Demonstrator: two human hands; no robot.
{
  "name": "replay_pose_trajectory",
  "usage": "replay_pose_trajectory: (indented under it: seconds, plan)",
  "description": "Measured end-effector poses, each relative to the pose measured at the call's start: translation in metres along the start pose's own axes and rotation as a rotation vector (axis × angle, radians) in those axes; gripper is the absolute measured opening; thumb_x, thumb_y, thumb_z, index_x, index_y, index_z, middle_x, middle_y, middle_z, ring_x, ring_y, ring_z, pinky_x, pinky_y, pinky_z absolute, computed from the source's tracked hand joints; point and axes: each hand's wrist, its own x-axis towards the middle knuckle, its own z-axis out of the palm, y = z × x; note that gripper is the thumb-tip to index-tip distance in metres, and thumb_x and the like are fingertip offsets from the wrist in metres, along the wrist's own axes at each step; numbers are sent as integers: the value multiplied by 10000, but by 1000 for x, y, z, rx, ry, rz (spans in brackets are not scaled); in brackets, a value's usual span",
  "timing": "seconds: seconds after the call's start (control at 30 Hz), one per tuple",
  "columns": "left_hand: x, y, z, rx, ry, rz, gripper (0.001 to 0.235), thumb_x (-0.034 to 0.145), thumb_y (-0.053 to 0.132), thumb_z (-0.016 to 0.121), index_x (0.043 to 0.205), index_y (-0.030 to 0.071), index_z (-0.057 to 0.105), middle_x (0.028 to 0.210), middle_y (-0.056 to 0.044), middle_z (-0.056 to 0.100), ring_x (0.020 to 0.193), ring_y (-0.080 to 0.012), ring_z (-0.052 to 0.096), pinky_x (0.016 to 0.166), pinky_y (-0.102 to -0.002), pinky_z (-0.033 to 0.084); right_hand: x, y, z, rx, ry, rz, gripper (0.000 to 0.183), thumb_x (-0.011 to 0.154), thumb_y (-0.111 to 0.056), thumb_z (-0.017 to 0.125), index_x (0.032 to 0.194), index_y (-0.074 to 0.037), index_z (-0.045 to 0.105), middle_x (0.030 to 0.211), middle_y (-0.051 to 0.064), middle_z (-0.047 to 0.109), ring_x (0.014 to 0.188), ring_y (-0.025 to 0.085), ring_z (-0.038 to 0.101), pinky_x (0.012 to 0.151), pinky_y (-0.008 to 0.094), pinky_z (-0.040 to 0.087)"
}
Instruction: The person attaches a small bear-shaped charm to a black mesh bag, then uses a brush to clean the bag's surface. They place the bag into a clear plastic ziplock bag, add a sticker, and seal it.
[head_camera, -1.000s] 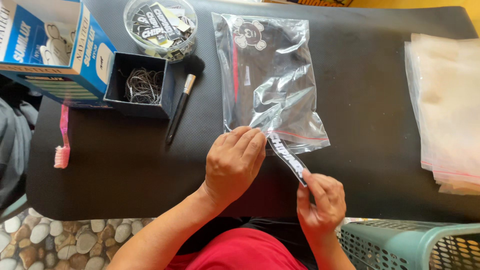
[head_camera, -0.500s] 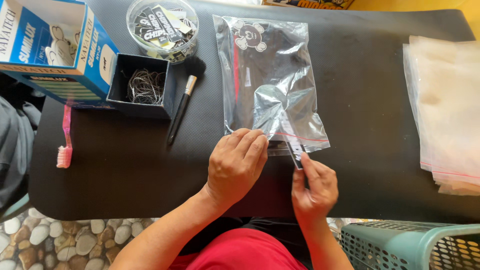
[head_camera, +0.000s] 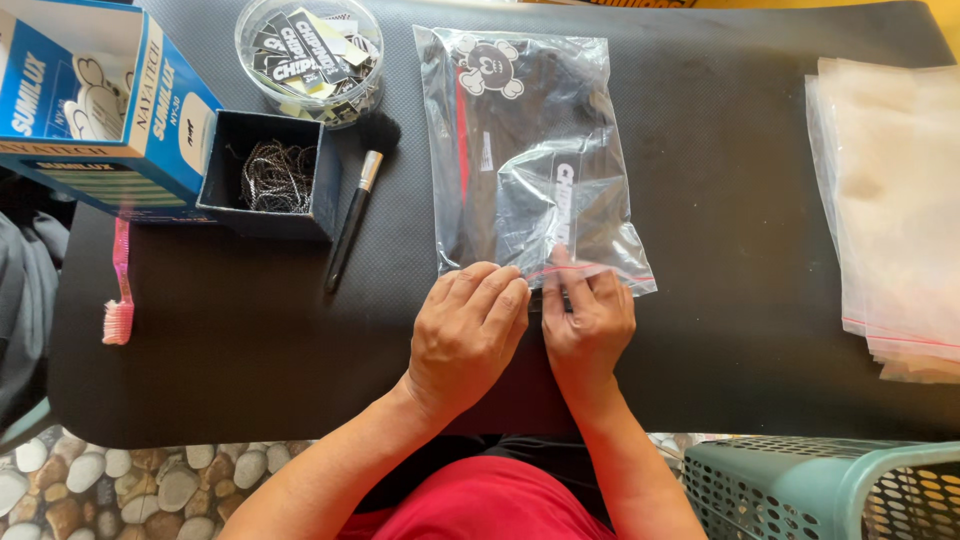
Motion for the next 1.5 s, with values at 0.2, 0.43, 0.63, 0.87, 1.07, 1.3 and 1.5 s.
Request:
replay_pose_trajectory:
  seconds: [0.2,0.43,0.63,0.87,1.07,1.3,1.5]
  plan:
    - [-4,-3,1,1,-15,8,72,905,67,736,964,34,712,912,-113,713,870,-280,717,773,-375,578,8,-7,-2,-94,-116,-58,396,956,-195,718,1303,-5,704,1122,179,670,1023,354,657,923,463,456]
    - [-9,-7,-1,-1,-41,48,62,917,74,721,957,29,704,958,-131,710,929,-306,716,824,-410,568,-5,-5,-48,53,-183,50,382,869,-228,814,1210,-75,733,1219,128,678,1062,325,656,943,432,440]
    - [-23,-15,-2,-2,-117,148,64,969,35,632,963,28,695,1031,-153,696,1009,-317,699,920,-431,534,-6,39,-55,-5,-174,-58,411,898,-102,795,1289,-33,691,1336,189,632,1236,413,609,1034,527,434]
    - [-42,-29,9,37,-192,252,185,999,26,529,951,48,706,947,-125,628,939,-290,650,901,-409,515,-13,65,-48,20,-327,-185,245,866,-100,804,1090,-199,803,1126,-10,759,1066,239,709,1003,435,475]
    - [-41,-31,1,-17,-223,216,164,1016,60,543,1002,34,704,984,-140,628,932,-308,648,847,-398,529,-10,66,-49,78,-385,-187,229,908,-94,716,1104,-189,788,1125,0,748,1056,238,701,1040,431,449]
    - [-30,-40,-13,9,-113,-106,193,1005,159,636,1123,17,696,1018,-156,605,903,-361,644,744,-455,526,-15,66,-51,109,-414,-169,260,926,-100,660,1146,-182,772,1188,11,731,1133,243,680,1081,444,412]
    - [-26,-47,-12,153,-249,-184,295,974,244,720,1183,43,666,1050,-125,574,1012,-346,605,815,-443,497,-13,64,-52,88,-422,-166,262,930,-80,650,1141,-174,775,1169,23,728,1136,252,678,1105,453,399]
